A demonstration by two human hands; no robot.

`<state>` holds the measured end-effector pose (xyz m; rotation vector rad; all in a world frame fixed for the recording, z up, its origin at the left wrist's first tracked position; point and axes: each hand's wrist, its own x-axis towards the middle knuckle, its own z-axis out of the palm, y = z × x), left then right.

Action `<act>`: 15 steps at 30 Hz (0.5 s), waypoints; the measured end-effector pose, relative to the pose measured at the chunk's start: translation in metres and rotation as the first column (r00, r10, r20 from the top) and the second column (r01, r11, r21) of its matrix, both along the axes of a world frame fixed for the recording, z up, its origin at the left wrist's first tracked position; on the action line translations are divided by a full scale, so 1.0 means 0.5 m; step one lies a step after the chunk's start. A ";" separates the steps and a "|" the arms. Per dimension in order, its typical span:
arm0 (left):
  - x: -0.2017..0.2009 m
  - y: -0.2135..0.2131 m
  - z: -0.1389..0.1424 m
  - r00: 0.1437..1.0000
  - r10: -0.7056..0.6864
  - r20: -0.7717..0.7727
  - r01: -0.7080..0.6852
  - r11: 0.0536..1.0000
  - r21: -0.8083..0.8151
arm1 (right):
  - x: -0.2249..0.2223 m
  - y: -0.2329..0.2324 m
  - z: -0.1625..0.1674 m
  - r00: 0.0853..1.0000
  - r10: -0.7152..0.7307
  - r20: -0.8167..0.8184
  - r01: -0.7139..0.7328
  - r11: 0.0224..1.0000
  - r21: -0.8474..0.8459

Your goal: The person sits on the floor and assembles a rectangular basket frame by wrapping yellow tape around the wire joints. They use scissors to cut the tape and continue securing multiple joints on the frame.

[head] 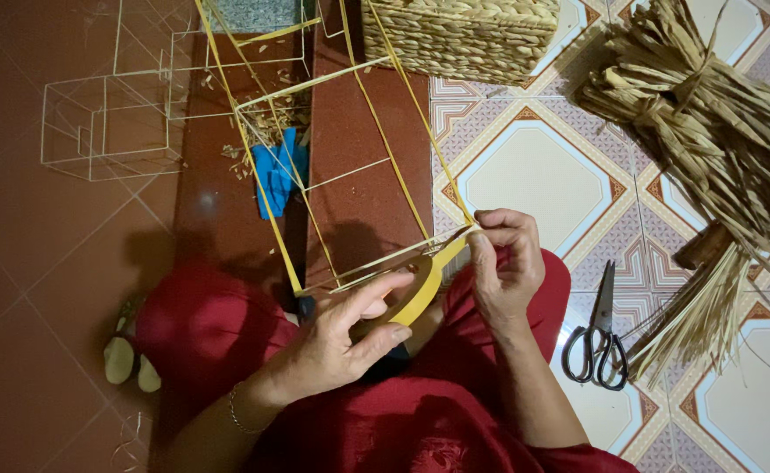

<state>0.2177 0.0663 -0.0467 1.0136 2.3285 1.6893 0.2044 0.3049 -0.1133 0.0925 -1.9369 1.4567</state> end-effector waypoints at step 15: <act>-0.003 0.008 0.002 0.997 0.000 0.083 -0.002 1.000 0.023 | -0.020 0.004 -0.056 0.994 0.076 0.084 -0.055 0.972 -0.229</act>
